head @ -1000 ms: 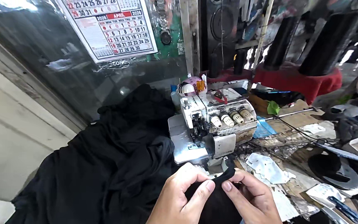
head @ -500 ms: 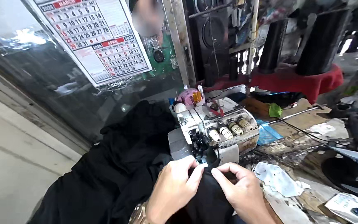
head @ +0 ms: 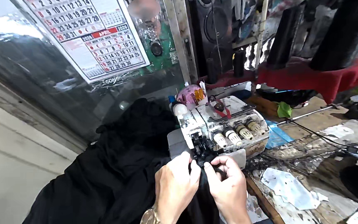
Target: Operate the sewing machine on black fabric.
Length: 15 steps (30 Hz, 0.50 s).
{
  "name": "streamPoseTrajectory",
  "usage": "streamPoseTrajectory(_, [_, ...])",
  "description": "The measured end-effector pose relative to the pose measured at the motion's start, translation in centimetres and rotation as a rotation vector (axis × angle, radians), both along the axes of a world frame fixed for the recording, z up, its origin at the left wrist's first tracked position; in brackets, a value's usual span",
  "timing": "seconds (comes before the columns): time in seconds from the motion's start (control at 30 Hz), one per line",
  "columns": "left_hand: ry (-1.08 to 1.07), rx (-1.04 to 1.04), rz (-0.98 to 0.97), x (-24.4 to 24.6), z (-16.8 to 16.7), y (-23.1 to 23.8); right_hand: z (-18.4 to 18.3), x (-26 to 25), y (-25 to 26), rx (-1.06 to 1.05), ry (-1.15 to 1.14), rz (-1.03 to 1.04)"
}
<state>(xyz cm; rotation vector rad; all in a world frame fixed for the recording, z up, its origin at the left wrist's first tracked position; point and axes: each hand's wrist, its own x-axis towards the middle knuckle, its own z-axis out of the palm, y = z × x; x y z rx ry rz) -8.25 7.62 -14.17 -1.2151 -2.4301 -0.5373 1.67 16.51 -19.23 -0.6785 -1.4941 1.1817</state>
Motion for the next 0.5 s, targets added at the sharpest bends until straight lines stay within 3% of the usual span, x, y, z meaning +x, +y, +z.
streamPoseTrajectory(0.17, [0.000,-0.001,0.007,0.01,-0.03,0.09,-0.18,0.00,0.26,0.169,-0.049,-0.024])
streamPoseTrajectory(0.5, [-0.034,0.028,0.003,-0.11,-0.07,0.17,0.19,0.19,0.43,0.090,-0.209,-0.072])
